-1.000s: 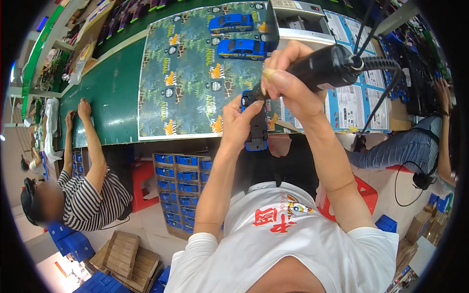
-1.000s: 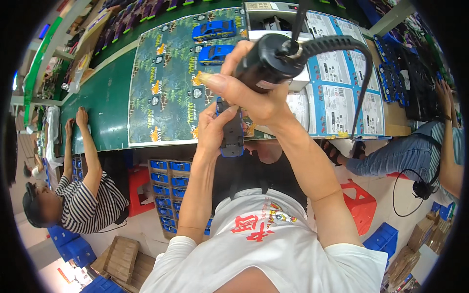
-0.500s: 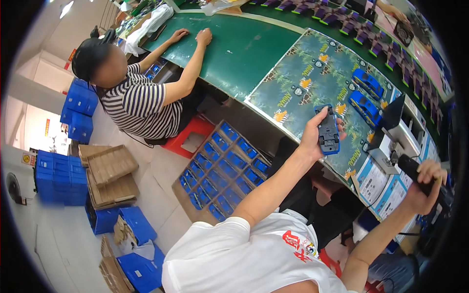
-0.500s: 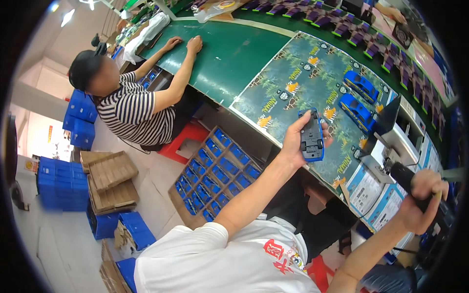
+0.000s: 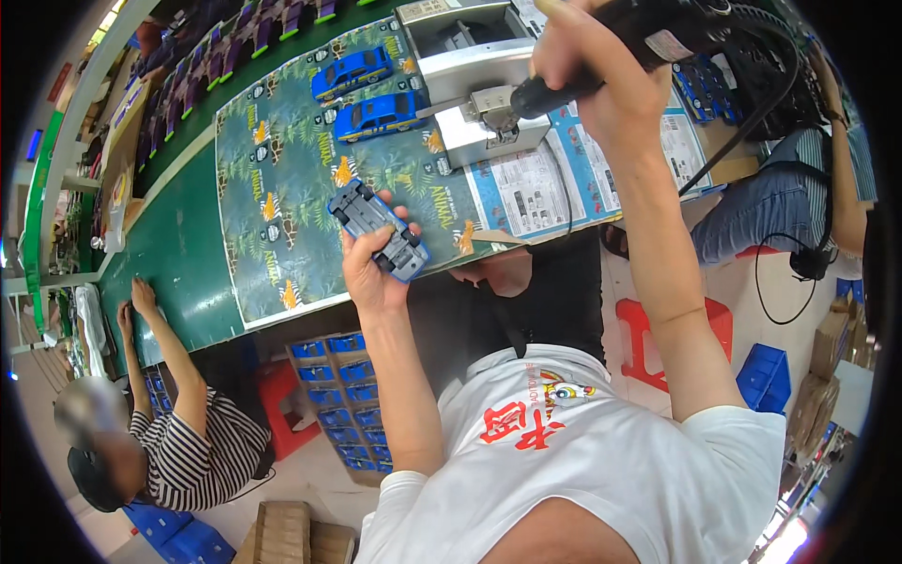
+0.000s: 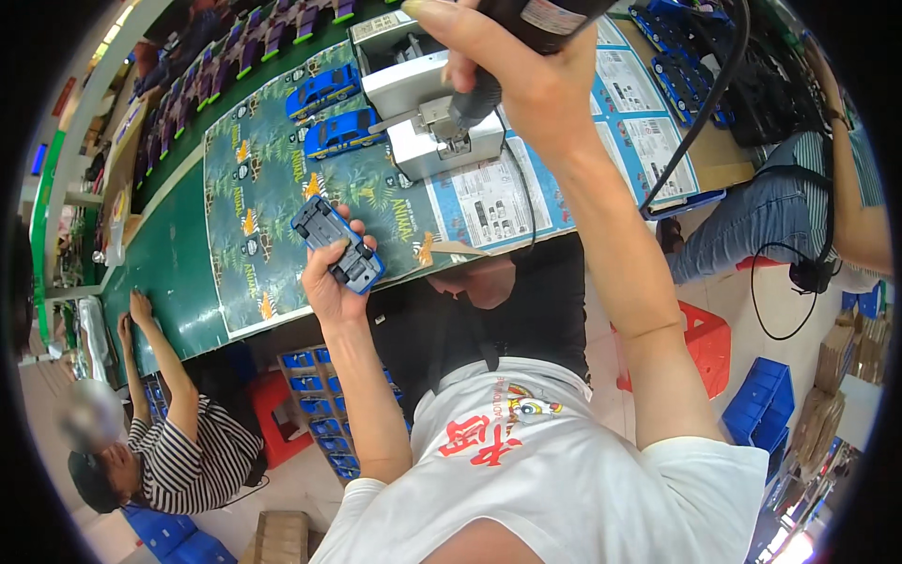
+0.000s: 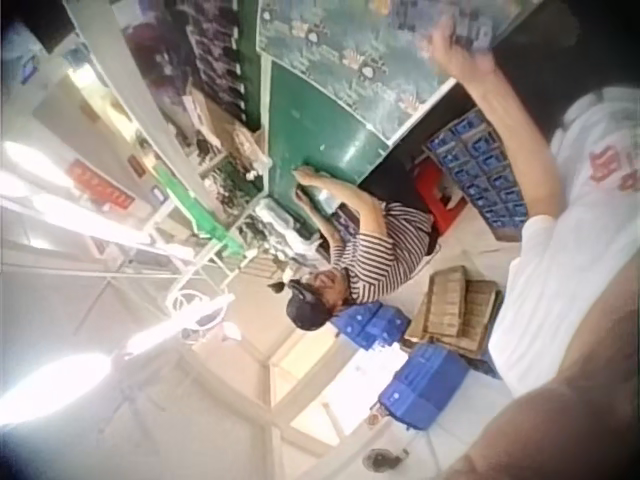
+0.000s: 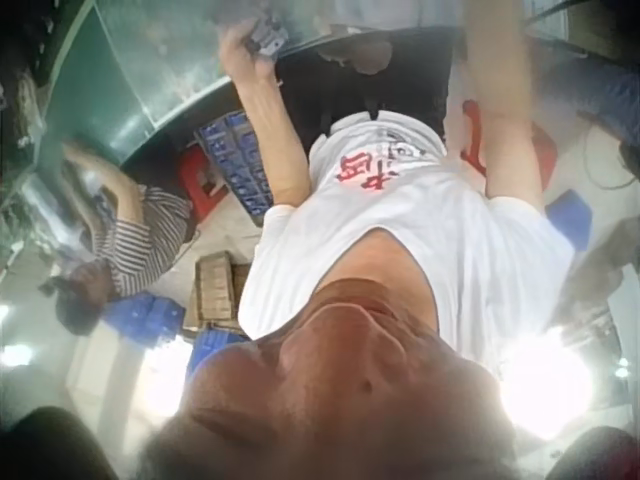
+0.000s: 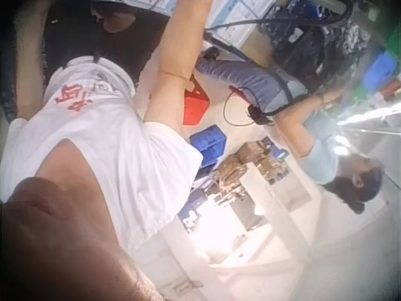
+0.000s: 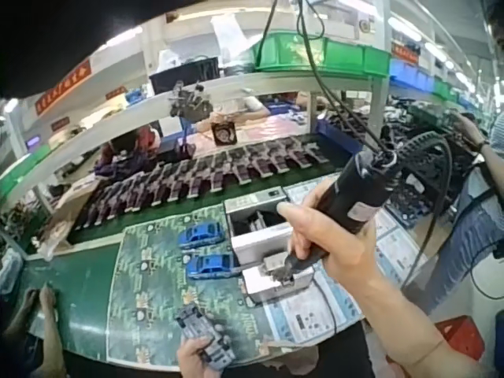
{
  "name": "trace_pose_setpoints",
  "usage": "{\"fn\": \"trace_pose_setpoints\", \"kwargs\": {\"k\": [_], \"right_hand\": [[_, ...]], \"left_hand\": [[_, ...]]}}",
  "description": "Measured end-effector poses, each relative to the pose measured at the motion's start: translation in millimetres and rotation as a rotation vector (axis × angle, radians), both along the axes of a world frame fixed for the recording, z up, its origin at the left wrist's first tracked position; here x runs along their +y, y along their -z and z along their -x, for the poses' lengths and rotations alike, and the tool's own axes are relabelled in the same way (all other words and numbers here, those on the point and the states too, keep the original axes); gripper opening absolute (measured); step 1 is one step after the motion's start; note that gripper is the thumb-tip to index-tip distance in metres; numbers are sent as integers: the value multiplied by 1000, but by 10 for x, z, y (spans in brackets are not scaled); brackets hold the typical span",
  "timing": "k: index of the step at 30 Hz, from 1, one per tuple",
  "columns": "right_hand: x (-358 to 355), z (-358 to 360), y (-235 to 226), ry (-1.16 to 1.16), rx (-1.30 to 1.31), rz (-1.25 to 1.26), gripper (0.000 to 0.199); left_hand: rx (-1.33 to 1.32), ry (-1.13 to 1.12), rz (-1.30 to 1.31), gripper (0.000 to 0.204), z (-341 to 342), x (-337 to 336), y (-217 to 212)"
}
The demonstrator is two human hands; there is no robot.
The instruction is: The recorder is assembling blue toy cars by using an electric screwdriver to fasten screws into the chassis.
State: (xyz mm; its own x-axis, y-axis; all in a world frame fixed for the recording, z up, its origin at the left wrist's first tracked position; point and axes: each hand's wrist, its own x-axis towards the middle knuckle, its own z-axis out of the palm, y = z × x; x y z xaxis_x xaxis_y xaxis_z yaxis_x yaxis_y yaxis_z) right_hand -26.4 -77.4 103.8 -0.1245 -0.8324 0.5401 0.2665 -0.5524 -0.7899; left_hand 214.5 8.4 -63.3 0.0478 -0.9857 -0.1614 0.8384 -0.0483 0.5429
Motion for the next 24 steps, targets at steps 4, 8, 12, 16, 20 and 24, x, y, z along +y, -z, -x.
{"fn": "trace_pose_setpoints", "kwargs": {"k": [4,8,12,16,20,24], "right_hand": [[49,-82,-15,-45,60,-17,17],[-145,-175,264,84,322,355,8],[-204,-195,174,197,821,-231,18],[-73,-274,-27,-4,171,-147,19],[276,-228,28,-126,-48,-246,22],[633,-605,13,-256,-239,-331,18]], "left_hand": [[23,5,-33,65,62,-19,-11],[-51,45,-27,69,50,-9,-21],[-5,40,-9,64,64,-58,-44],[35,71,-27,56,93,-147,-15],[-46,40,-106,51,142,-171,-93],[-74,8,-109,45,133,-133,-102]]}}
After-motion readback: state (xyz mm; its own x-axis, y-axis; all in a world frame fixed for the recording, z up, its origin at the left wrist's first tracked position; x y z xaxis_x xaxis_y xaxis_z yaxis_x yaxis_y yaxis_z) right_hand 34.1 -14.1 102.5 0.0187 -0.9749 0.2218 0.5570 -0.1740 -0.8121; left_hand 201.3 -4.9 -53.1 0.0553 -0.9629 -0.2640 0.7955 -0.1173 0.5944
